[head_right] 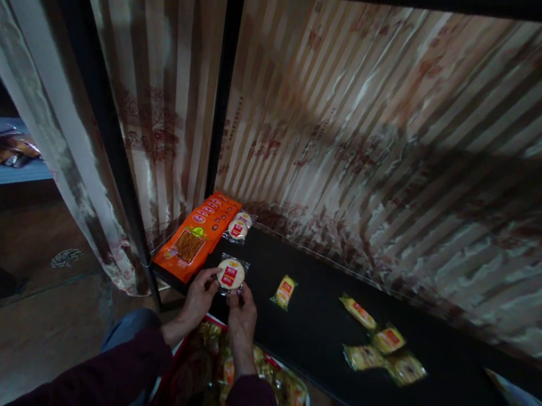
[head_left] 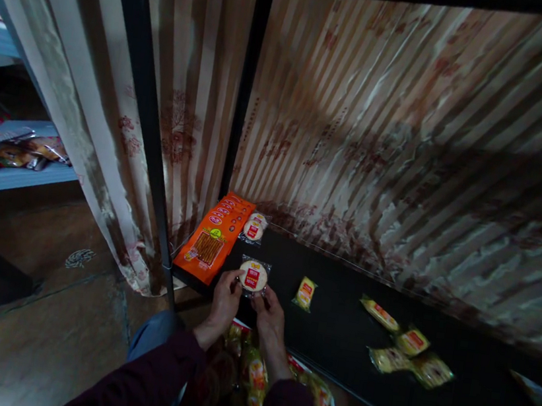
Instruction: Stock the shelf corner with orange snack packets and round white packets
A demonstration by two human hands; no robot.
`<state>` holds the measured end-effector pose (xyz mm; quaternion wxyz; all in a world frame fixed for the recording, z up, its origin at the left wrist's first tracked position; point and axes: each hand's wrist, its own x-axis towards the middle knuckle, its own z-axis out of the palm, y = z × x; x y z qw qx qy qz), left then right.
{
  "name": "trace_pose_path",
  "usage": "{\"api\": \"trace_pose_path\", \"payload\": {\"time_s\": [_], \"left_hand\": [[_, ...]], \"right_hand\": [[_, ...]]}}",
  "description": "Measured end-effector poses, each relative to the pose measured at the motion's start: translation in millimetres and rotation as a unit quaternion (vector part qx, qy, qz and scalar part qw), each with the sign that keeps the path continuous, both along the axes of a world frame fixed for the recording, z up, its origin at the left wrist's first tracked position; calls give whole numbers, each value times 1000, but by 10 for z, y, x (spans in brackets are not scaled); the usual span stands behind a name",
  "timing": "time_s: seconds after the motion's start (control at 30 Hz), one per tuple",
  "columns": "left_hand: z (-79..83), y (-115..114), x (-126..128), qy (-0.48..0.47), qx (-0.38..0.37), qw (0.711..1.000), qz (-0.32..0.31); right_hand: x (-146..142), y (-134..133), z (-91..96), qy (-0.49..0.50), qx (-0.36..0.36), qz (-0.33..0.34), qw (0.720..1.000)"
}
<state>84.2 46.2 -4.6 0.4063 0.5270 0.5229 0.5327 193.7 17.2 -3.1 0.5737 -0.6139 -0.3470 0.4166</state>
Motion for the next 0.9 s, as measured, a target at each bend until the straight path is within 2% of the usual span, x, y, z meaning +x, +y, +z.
{"api": "trace_pose_path", "payload": {"time_s": [0.17, 0.3, 0.5, 0.63, 0.9], "left_hand": [[25, 245, 85, 26, 34, 999, 19], [41, 422, 140, 42, 67, 997, 13], [-3, 660, 206, 76, 77, 994, 10], [-34, 747, 231, 79, 84, 993, -4], [-28, 799, 354, 71, 32, 996, -35]], "right_hand": [[22, 260, -26, -35, -2, -37, 999], [55, 463, -73, -57, 3, -42, 998], [150, 763, -175, -88, 10, -58, 994], [183, 939, -227, -80, 16, -47, 996], [211, 1192, -270, -110, 11, -51, 993]]}}
